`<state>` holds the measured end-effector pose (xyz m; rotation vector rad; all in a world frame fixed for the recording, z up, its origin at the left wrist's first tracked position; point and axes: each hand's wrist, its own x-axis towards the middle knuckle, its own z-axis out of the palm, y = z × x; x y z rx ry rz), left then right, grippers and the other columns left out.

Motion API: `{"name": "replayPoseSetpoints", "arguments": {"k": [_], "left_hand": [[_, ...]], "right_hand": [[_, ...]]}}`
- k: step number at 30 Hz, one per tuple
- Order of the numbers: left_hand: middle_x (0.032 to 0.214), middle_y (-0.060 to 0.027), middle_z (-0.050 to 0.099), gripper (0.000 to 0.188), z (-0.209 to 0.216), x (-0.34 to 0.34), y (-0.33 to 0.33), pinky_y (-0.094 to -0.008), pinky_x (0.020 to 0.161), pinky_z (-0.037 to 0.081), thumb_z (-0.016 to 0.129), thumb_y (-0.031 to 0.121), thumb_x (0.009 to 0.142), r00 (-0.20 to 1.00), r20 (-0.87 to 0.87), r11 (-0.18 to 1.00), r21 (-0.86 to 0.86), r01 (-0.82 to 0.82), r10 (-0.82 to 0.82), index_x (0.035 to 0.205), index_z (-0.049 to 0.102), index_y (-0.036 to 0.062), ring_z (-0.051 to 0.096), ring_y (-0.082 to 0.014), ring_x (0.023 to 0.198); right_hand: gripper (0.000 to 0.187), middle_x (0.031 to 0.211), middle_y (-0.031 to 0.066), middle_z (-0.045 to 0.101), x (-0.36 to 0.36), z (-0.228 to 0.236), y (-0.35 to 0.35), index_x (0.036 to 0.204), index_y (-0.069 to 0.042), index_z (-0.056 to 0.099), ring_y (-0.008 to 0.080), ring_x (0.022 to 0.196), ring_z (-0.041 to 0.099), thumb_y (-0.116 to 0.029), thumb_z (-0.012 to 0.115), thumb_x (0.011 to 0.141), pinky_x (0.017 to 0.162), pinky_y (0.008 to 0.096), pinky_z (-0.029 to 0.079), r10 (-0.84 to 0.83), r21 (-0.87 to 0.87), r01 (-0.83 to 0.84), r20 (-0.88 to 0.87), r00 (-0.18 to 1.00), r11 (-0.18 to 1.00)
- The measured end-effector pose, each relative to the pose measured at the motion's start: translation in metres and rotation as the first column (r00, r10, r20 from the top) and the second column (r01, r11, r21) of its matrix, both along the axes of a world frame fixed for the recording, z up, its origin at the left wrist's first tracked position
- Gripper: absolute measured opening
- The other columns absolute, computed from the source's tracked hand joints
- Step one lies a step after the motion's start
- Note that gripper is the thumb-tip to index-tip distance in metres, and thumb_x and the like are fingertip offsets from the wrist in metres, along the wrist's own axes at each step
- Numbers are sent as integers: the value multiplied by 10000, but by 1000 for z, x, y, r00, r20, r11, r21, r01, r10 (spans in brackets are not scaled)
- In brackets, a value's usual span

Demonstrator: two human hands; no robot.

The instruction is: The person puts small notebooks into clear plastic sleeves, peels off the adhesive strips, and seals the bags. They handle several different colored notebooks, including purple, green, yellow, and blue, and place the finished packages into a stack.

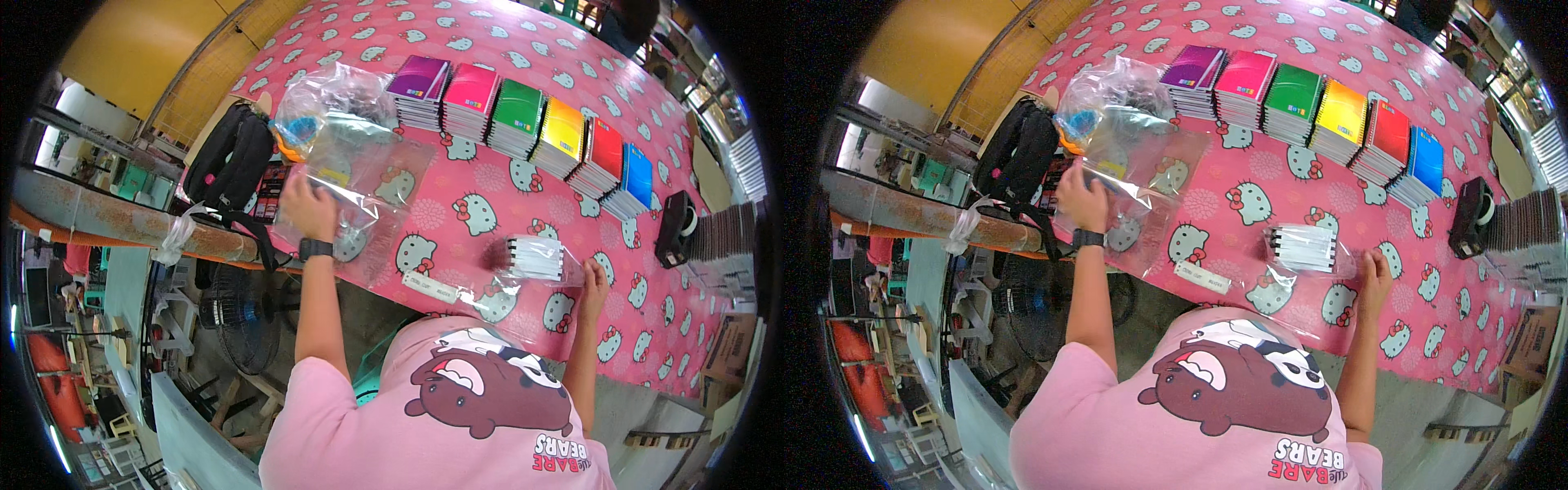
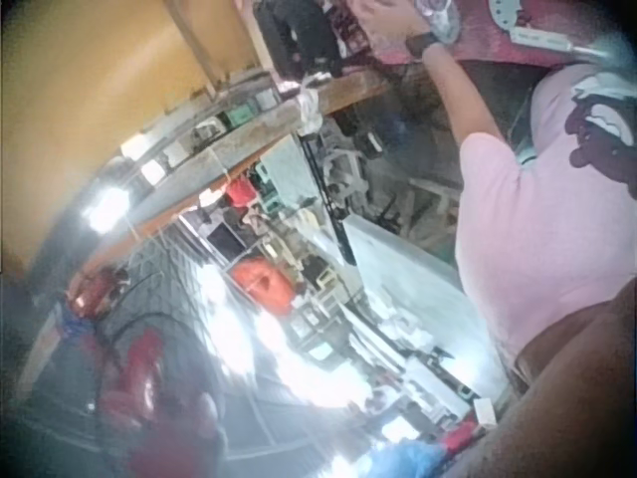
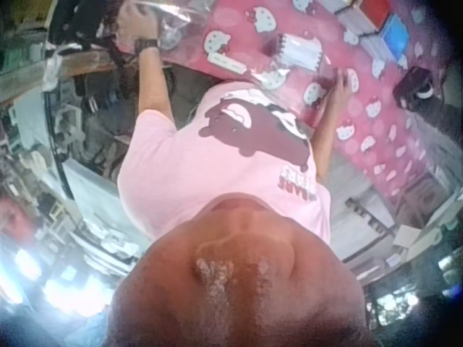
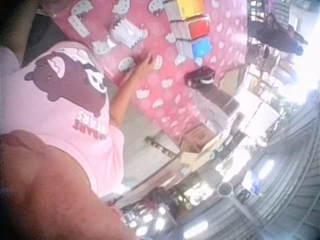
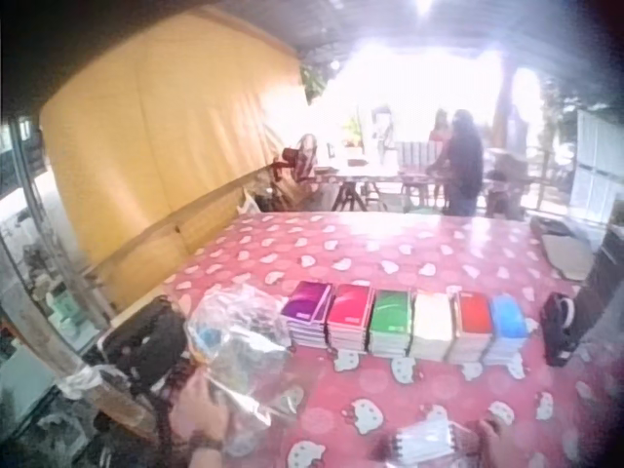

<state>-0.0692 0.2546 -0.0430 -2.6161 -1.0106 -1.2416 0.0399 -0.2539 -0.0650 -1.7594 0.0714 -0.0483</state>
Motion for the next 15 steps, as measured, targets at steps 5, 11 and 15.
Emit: {"name": "replayPoseSetpoints", "arguments": {"k": [5,11,15], "left_hand": [[891,-76,634,276,47,45,-154,-237,623,451,593,157,820,581,542,-35,-749,661,-607,1074,606,51,580,-102,734],[811,-43,622,318,110,59,-220,-237,515,439,621,101,777,416,59,230,-758,611,-908,1087,593,34,548,-83,573],[757,-100,631,248,119,47,-213,-256,559,474,583,19,751,532,543,204,-550,810,-649,994,612,56,581,-187,569]], "right_hand": [[265,742,-10,542,-19,91,44,1014,-44,603,69,675,478,-160,642,779,585,231,371,254,-103,-254,-13,967,962],[207,596,34,520,-9,125,62,936,-15,616,81,541,482,-44,624,731,511,254,399,348,-524,-249,98,932,814],[154,662,46,580,-15,130,39,905,-30,638,66,560,506,-17,591,759,511,230,404,44,-81,-25,244,969,996]]}}
